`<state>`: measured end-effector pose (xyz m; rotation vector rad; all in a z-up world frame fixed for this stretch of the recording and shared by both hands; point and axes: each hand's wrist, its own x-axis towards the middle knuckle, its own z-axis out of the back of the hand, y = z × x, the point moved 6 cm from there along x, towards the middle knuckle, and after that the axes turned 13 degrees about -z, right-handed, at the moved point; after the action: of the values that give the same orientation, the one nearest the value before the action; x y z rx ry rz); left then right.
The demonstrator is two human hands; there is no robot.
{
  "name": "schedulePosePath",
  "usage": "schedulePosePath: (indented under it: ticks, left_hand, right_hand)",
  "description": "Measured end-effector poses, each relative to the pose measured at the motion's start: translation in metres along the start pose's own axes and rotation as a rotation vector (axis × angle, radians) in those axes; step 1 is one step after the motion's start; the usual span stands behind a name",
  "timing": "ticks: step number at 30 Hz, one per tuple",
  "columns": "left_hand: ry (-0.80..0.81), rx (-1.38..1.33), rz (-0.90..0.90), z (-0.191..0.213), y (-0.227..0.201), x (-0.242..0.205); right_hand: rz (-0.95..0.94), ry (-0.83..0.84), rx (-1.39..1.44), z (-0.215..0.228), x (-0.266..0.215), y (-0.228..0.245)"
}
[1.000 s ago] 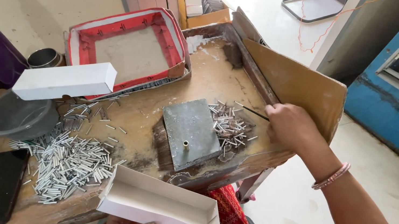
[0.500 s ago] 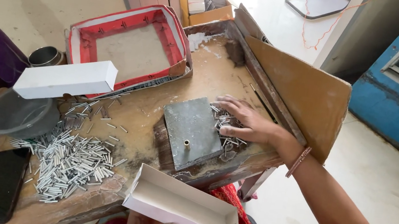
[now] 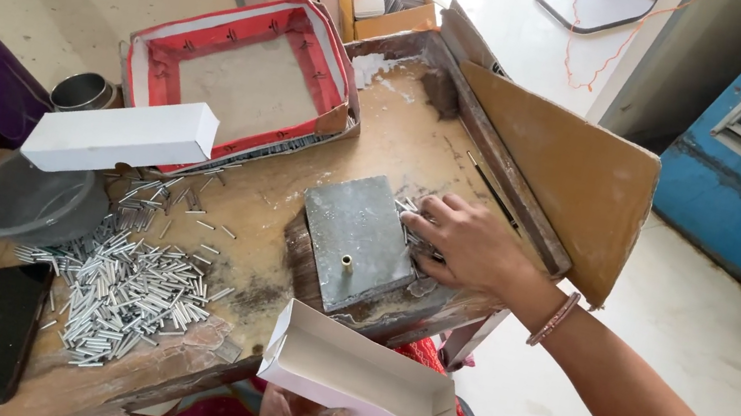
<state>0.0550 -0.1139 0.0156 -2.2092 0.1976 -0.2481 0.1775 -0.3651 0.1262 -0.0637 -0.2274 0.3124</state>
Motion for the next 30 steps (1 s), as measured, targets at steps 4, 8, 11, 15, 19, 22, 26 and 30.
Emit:
schedulePosePath:
  ticks: [4, 8, 11, 15, 19, 22, 26, 30]
  left_hand:
    - [-0.051, 0.001, -0.007, -0.001, -0.007, -0.002]
    - [-0.109, 0.016, -0.001, 0.006, -0.008, -0.005]
    - [-0.084, -0.011, -0.059, 0.008, -0.007, -0.001]
    - [-0.038, -0.101, -0.095, 0.003, -0.007, 0.004]
    - [-0.067, -0.137, -0.065, -0.013, -0.014, 0.011]
    - [-0.071, -0.174, -0.084, -0.02, -0.015, 0.022]
    - [-0.034, -0.171, -0.123, -0.035, -0.026, 0.031]
    - [-0.013, -0.203, -0.128, -0.043, -0.029, 0.04]
  right_hand:
    - [-0.041, 0.035, -0.064, 0.008, 0.007, 0.0]
    - [-0.128, 0.057, -0.032, -0.004, 0.018, -0.007]
    - [-0.209, 0.031, 0.035, -0.019, 0.026, -0.018]
    - [-0.24, -0.113, 0.398, -0.026, 0.033, -0.041]
    - [-0.372, -0.05, 0.916, -0.065, 0.044, -0.079]
    - [-0.423, 0.09, 1.307, -0.072, 0.049, -0.092]
    - [-0.328, 0.196, 1.643, -0.024, 0.045, -0.073]
    - [-0.027, 0.245, 1.699, 0.053, 0.037, -0.025]
